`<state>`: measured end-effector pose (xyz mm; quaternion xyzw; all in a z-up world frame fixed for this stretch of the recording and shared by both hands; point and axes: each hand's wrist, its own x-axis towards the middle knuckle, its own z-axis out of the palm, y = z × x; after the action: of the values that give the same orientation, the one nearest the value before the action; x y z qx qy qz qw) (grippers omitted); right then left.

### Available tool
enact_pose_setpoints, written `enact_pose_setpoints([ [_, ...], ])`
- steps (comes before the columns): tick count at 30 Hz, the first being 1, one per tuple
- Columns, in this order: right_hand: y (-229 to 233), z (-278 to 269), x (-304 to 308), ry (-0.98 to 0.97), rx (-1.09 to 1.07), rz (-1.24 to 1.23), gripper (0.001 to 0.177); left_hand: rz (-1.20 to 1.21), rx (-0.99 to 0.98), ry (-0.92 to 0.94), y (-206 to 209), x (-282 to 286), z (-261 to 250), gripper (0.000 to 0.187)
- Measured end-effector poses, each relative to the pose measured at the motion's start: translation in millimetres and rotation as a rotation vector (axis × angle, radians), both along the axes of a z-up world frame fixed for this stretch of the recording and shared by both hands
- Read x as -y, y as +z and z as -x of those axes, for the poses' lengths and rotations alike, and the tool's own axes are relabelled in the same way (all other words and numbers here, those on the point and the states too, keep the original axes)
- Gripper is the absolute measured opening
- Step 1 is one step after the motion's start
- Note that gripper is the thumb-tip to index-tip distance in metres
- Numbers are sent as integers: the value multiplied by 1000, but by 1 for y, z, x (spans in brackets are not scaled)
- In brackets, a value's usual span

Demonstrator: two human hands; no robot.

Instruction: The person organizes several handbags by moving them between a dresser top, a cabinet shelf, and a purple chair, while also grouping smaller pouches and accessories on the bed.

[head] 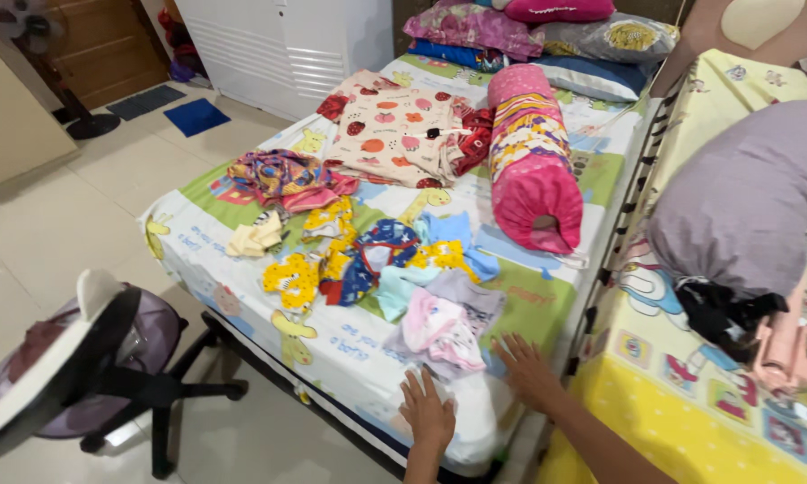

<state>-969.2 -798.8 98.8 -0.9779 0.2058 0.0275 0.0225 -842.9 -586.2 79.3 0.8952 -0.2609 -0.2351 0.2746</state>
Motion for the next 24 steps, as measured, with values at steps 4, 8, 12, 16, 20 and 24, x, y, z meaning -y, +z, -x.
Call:
enact_pose_setpoints([
  [4, 0, 40, 22, -66, -27, -35, 75, 32, 0, 39, -2, 19, 47, 89],
  [8, 0, 53, 31, 70, 159, -23, 66, 55, 10, 24, 2, 23, 81, 87],
  [12, -3, 73, 35, -10, 154, 12, 59, 70, 52, 8, 6, 22, 106, 83],
  [16, -11, 111, 30, -63, 232, 50, 54, 63, 60, 4, 13, 11, 134, 80],
  [20, -13, 153, 10, -69, 293, 21, 52, 122, 59, 28, 26, -8, 182, 71],
  [24, -16, 194, -22, -38, 392, 93, 56, 153, 43, 11, 39, -36, 247, 69],
])
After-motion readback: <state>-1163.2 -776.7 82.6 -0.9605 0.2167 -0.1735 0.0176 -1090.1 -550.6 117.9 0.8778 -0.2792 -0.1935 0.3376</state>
